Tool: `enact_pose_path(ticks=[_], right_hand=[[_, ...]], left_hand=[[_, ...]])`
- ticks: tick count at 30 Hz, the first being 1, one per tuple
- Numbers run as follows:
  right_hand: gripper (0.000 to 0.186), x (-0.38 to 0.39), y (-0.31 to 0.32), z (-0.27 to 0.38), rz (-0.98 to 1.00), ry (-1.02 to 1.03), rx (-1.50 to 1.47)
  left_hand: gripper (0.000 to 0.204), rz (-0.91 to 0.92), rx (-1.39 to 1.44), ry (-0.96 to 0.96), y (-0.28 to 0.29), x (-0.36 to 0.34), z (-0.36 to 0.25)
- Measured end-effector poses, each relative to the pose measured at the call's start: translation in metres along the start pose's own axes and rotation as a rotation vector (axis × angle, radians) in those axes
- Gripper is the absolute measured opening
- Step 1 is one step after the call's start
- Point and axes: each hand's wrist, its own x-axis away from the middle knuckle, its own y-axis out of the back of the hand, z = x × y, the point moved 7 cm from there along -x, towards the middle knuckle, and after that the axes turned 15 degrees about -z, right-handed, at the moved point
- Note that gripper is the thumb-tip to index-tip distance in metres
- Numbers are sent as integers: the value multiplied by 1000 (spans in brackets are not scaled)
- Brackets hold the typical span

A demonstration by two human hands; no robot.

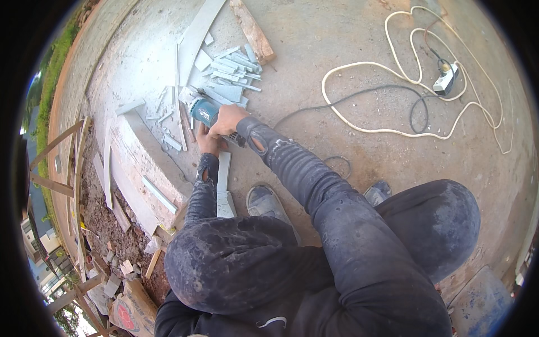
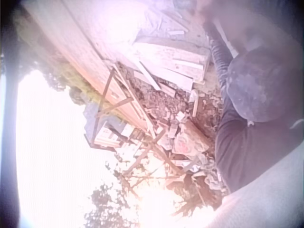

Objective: The person positions stone tiles on the ground and cuts them using an angle grinder, handling the tiles one at a time.

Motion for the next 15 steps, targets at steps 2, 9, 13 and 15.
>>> enact_pose_path(ticks=[2, 9, 13, 15], right_hand=[[59, 0, -1, 1, -1, 8, 0], [58, 4, 0, 0, 12, -10, -12], [58, 5, 1, -5, 17, -8, -21], [58, 6, 2, -3, 23, -9, -4]], left_hand=[[49, 1, 24, -10, 3, -3, 3], [52, 32, 1, -11, 3, -4, 6], [38, -13, -9, 20, 0, 2, 3], [47, 10, 12, -10, 2, -4, 5]])
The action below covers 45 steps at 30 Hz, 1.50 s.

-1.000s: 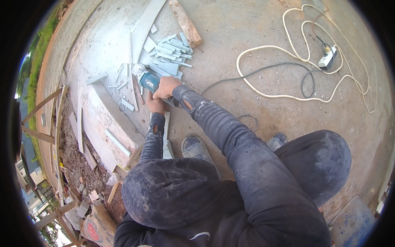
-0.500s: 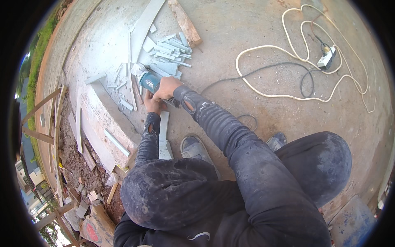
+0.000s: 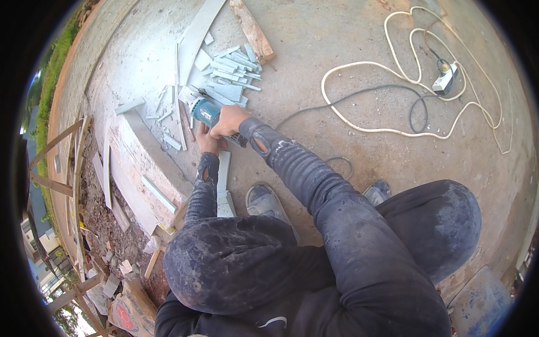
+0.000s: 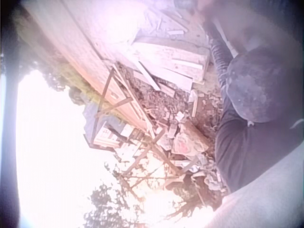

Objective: The person positions stone tiles on the ground and cuts them using an angle grinder, handling the tiles one at a time.

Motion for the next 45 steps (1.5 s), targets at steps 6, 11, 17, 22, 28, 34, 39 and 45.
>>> enact_pose_path(ticks=[6, 11, 17, 22, 28, 34, 39, 45], right_hand=[[59, 1, -1, 0, 4, 12, 4], [59, 4, 0, -2, -2, 4, 6], [59, 6, 0, -5, -4, 4, 0], [59, 8, 2, -6, -20, 23, 20], [59, 10, 2, -6, -22, 41, 19], [55, 13, 4, -10, -27, 38, 15], [55, 14, 4, -11, -15, 26, 15], [57, 16, 3, -11, -9, 24, 1]], left_hand=[[50, 9, -19, 1, 3, -6, 9], [48, 29, -5, -21, 1, -3, 4], [42, 2, 70, -8, -3, 1, 0], [36, -28, 142, 4, -4, 2, -1], [33, -6, 137, 38, 0, -3, 5], [30, -17, 123, 42, -3, 2, -2], [36, -6, 110, 52, -4, 5, -4], [40, -7, 71, 62, -1, 1, -1]])
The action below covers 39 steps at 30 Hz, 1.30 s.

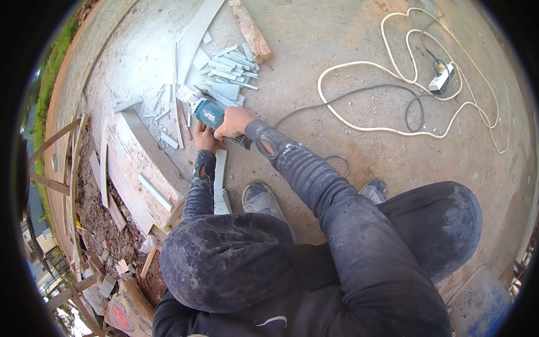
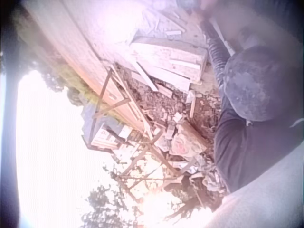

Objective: The person positions stone tiles on the ground and cuts them using an angle grinder, handling the tiles one at a time.

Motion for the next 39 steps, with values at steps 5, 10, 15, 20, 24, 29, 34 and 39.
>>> enact_pose_path(ticks=[5, 10, 15, 20, 24, 29, 34, 39], right_hand=[[59, 2, 3, -2, 15, -12, 7], [61, 4, 5, -1, 31, -18, 18], [64, 5, 4, -4, 25, -17, 10], [66, 7, 6, -5, 43, -24, 7], [68, 8, 6, -6, 50, -24, 18], [70, 12, 10, -5, 61, -33, 20], [70, 16, 13, -5, 65, -39, 14], [69, 18, 14, -8, 73, -37, 8]], left_hand=[[25, 9, 75, -13, -3, 2, -1], [26, -2, 112, -1, -3, 2, -2], [28, -4, 120, 23, -4, 3, -1], [27, 3, 139, 28, -4, 4, 0], [26, -19, 125, 25, -3, 2, 1], [26, -24, 88, 30, -1, 1, 2], [23, -16, 103, 41, -1, -1, 5], [27, -22, 116, 55, -1, 0, 7]])
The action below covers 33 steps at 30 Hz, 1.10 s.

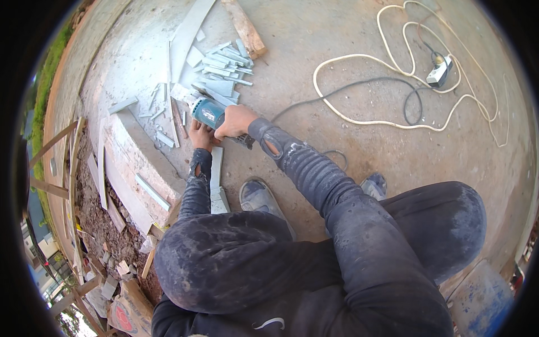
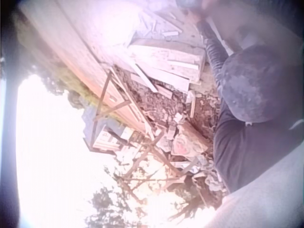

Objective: The person positions stone tiles on the ground and cuts them using an angle grinder, handling the tiles one at a time.

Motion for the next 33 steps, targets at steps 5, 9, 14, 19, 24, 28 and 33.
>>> enact_pose_path(ticks=[5, 9, 14, 19, 24, 28, 33], right_hand=[[69, 3, 1, 0, -19, 23, -12], [69, 2, -3, -7, -37, 33, -15], [69, 4, -4, -5, -40, 42, -22], [68, 7, -2, -12, -51, 31, -22], [65, 11, -3, -11, -58, 39, -16], [66, 14, -2, -16, -71, 43, 11], [68, 20, 0, -13, -66, 41, -4]], left_hand=[[30, 5, 12, 4, 1, -2, 0], [32, 10, 12, 16, -1, -1, 2], [36, 5, -19, 12, 6, -4, 2], [47, 4, -13, 48, 0, -1, 5], [63, 41, -26, 28, 7, -8, 5], [65, 19, -26, 57, 4, -7, 10], [65, 33, -21, 39, 9, -12, 9]])
